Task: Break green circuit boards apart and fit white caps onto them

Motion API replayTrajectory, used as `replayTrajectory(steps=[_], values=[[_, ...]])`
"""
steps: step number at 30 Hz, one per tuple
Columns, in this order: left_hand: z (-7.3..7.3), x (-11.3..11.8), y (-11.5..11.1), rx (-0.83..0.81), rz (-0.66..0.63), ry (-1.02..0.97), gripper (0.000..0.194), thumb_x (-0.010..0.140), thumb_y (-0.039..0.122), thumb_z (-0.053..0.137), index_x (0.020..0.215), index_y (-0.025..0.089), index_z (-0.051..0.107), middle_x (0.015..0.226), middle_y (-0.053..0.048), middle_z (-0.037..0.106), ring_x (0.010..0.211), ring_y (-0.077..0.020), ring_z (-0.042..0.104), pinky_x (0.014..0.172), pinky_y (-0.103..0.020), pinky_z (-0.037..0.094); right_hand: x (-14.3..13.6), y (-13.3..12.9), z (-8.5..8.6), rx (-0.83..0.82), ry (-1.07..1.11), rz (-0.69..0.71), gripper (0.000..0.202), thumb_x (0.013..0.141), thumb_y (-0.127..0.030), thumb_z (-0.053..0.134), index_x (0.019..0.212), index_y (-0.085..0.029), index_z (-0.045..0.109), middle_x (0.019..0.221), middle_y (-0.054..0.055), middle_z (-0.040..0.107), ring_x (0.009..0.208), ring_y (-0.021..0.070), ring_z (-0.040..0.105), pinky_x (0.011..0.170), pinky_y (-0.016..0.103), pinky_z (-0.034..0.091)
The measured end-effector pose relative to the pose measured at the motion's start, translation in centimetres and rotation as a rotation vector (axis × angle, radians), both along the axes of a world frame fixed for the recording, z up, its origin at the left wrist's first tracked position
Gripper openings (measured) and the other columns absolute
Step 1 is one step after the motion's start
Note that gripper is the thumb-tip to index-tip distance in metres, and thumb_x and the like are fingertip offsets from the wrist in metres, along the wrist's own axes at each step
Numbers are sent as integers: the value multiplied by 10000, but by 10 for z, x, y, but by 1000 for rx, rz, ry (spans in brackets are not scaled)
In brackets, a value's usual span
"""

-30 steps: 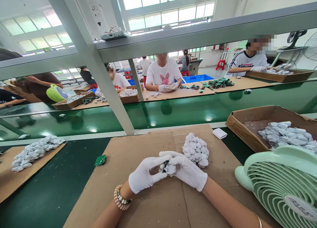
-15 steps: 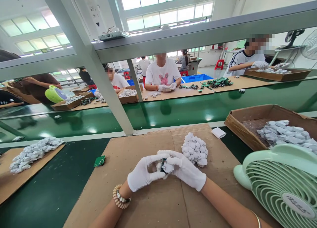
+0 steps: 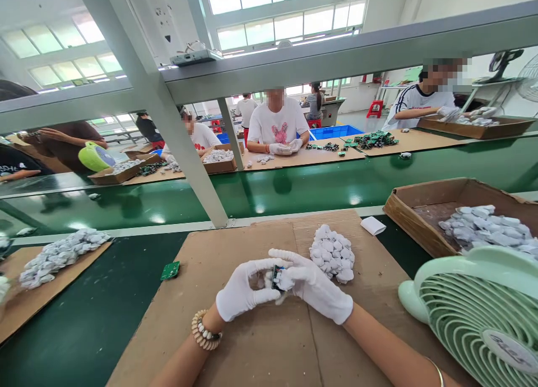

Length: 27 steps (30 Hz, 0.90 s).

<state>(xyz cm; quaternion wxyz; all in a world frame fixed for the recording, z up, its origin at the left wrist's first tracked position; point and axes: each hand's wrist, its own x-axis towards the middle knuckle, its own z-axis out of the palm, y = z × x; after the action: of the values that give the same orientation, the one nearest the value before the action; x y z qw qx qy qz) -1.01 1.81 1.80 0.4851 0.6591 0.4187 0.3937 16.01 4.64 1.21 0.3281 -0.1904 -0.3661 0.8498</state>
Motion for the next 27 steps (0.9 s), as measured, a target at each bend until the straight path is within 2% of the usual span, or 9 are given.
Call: replayTrajectory(steps=[3,5,9,13,17,20,22,24,27], values=[[-3,2,0,-65,-25,-20,507,633,345,745,1082,137,635,645,-3,600,600,-132,560,625,-260,489,-1,-1,-2,76,-110,-76,445,633,-171,672,1072,-164,600,846,18,617,675,102,531,601,240,451],[-6,1,0,-77,-36,-18,516,636,357,740,1091,139,630,660,-3,592,587,-124,548,616,-260,485,-2,-3,-2,101,-154,-111,420,632,-188,677,1046,-165,614,856,16,613,682,102,523,597,234,434],[-10,-3,2,73,-34,102,480,633,400,733,1043,160,668,679,-10,584,572,-104,477,562,-230,451,-3,-4,-4,130,-194,-103,408,637,-194,658,1043,-177,621,894,22,616,702,110,527,602,245,431],[-13,-3,3,188,-47,221,469,619,403,741,1024,173,683,628,7,554,559,-96,439,553,-216,424,-4,-3,-11,196,-216,-106,423,614,-130,595,1034,-175,624,858,13,628,634,84,509,562,219,411],[-14,1,2,111,-47,176,486,607,428,744,1011,165,686,661,-12,579,556,-102,471,547,-221,436,-6,-3,-16,206,-200,-157,404,596,-102,551,990,-160,623,748,1,624,575,77,495,493,193,384],[-10,1,1,30,-38,73,515,625,430,729,1058,159,665,670,-19,593,557,-108,496,551,-229,453,-5,-4,-11,118,-116,-110,470,643,-118,560,1108,-183,570,698,-24,594,537,72,483,526,231,450],[-5,-1,0,17,11,48,485,626,418,731,1033,160,675,636,-7,574,557,-106,482,558,-231,454,-3,-4,-5,69,-58,-26,528,691,-159,578,1211,-212,503,764,-10,608,612,105,547,604,305,502],[-3,-2,0,5,64,29,474,596,427,748,979,153,693,597,5,541,554,-104,460,553,-231,448,-1,-3,-3,101,-51,20,551,703,-204,621,1237,-222,486,923,34,631,780,160,597,681,352,511],[-4,-1,1,-56,93,-19,510,523,442,787,922,135,702,580,15,506,554,-101,442,537,-229,437,0,-1,-7,257,-111,-56,539,641,-206,706,1160,-206,563,1129,62,604,1010,202,558,840,360,468]])
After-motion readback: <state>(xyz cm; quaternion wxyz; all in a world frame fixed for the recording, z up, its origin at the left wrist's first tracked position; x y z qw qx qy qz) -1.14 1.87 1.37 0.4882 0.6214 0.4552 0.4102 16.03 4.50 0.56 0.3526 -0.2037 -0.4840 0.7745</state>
